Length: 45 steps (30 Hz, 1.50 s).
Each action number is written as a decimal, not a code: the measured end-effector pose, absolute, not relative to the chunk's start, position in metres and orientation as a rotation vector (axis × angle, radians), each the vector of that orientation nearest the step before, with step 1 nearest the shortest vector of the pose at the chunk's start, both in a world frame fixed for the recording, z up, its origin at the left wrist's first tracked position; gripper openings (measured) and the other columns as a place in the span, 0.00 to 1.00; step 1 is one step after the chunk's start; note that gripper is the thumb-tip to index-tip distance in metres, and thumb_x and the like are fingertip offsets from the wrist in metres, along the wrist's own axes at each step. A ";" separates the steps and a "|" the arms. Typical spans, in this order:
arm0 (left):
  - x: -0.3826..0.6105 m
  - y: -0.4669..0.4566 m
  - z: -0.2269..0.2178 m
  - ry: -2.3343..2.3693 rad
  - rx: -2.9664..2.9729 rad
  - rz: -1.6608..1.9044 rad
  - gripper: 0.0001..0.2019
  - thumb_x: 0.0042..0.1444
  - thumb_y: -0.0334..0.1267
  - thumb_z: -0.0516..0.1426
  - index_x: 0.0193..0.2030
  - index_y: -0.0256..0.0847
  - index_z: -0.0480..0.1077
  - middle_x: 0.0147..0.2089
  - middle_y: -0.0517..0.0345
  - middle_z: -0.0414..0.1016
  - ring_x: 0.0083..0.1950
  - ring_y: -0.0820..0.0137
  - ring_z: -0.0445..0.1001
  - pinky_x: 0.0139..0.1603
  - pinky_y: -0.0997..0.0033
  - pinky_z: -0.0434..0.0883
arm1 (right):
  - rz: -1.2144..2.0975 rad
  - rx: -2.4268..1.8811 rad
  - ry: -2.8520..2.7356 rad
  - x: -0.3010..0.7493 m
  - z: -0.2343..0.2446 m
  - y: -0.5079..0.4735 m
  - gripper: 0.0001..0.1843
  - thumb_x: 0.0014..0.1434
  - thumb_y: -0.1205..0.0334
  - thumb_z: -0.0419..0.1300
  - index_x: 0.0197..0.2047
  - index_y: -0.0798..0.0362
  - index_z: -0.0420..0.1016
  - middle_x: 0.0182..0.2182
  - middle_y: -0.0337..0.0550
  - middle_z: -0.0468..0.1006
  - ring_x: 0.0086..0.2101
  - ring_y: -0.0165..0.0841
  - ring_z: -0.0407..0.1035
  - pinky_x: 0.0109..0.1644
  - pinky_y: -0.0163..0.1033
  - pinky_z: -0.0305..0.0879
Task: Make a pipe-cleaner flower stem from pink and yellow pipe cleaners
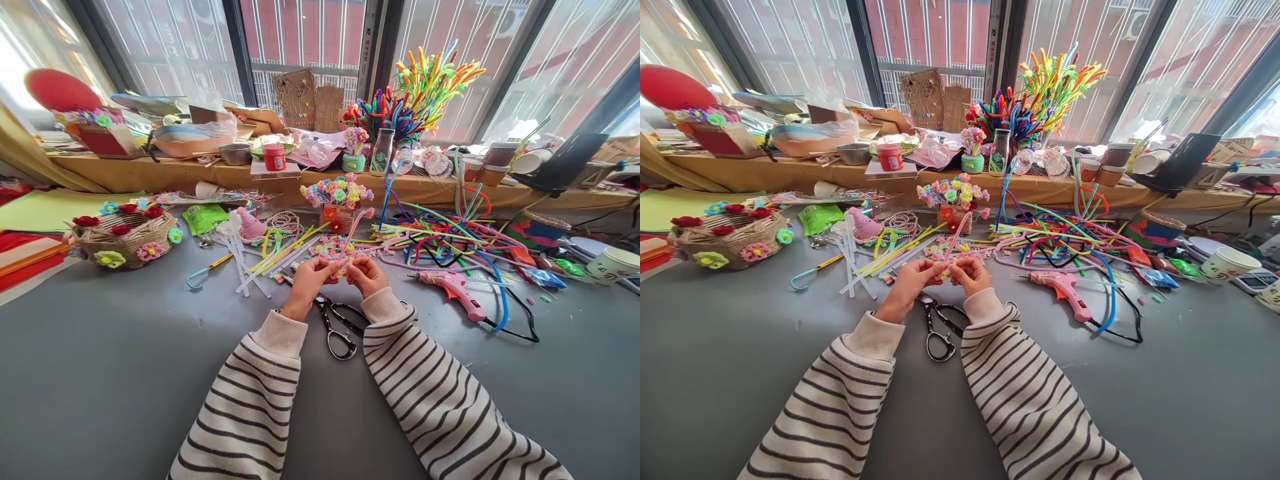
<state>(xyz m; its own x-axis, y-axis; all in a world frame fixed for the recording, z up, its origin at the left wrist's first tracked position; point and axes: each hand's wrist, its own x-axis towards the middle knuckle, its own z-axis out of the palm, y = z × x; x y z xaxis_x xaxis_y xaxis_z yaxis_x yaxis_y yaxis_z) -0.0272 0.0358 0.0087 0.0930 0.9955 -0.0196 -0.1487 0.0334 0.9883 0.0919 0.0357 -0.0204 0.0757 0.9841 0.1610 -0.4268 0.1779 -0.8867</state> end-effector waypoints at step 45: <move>-0.028 0.033 0.011 0.978 0.901 1.118 0.08 0.35 0.30 0.59 0.24 0.33 0.64 0.26 0.60 0.68 0.28 0.78 0.68 0.40 0.72 0.67 | 0.305 -1.125 -1.465 0.087 -0.019 0.021 0.11 0.47 0.63 0.49 0.31 0.48 0.72 0.27 0.39 0.72 0.25 0.29 0.64 0.30 0.35 0.61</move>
